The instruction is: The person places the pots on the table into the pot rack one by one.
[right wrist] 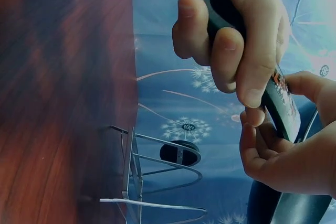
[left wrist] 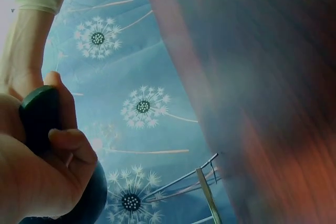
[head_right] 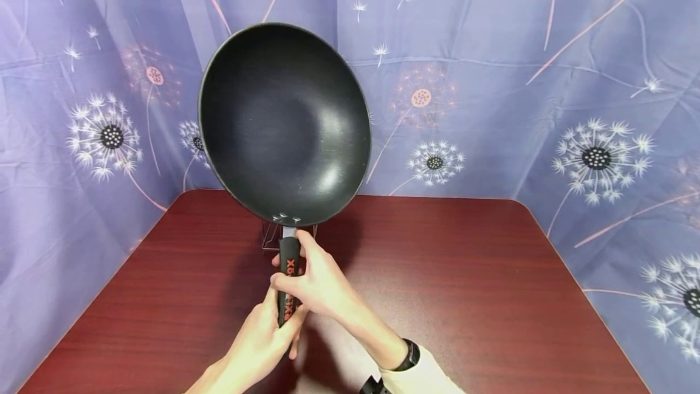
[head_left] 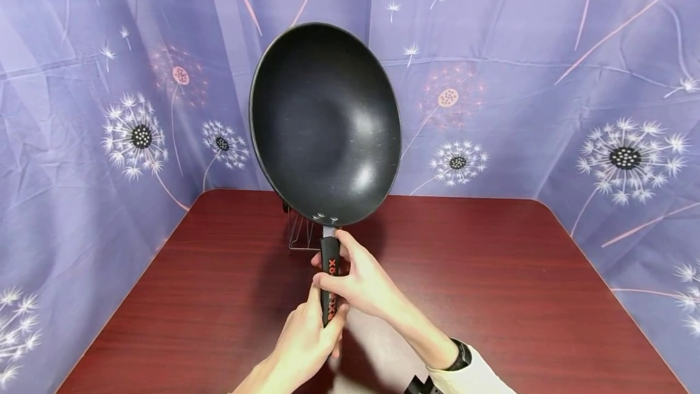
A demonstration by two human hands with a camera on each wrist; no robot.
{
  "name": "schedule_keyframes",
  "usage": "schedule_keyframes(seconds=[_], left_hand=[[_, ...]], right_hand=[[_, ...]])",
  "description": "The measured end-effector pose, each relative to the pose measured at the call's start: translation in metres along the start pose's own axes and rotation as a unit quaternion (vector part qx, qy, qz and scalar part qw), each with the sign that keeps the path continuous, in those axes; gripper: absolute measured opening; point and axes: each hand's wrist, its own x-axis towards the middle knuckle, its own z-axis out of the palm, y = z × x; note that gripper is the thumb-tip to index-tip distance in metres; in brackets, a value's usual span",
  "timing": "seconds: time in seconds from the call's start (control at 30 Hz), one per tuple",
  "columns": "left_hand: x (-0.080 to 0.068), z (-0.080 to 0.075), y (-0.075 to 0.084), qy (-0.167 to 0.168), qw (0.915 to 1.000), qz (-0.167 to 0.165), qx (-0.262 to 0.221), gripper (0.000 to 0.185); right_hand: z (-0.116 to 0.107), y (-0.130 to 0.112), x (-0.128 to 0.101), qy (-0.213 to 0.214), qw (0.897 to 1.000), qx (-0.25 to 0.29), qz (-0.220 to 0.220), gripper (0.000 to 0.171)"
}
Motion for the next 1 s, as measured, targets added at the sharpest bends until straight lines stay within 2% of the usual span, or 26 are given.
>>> schedule_keyframes(seconds=[0.13,0.27,0.43,0.6,0.77,1.0], left_hand=[[-0.002,-0.003,-0.001,0.055,0.9961,0.019,0.066,0.033],[-0.003,-0.004,-0.002,0.114,0.9845,0.05,0.123,0.03],[-0.006,-0.007,-0.004,0.152,0.9722,0.06,0.167,0.03],[-0.008,-0.009,-0.005,0.167,0.9657,0.057,0.19,0.03],[-0.01,-0.008,-0.006,0.162,0.9666,0.048,0.193,0.03],[-0.013,-0.007,-0.008,0.162,0.9651,0.031,0.203,0.032]], right_hand=[[0.003,-0.002,0.003,-0.009,1.0,0.012,-0.008,0.053],[0.006,-0.005,0.007,-0.019,0.999,0.024,-0.021,0.052],[0.008,-0.007,0.011,-0.031,0.999,0.016,-0.034,0.052],[0.011,-0.005,0.014,-0.04,0.998,0.015,-0.043,0.054],[0.013,-0.001,0.016,-0.054,0.997,0.035,-0.039,0.054],[0.015,0.005,0.019,-0.075,0.995,0.028,-0.055,0.056]])
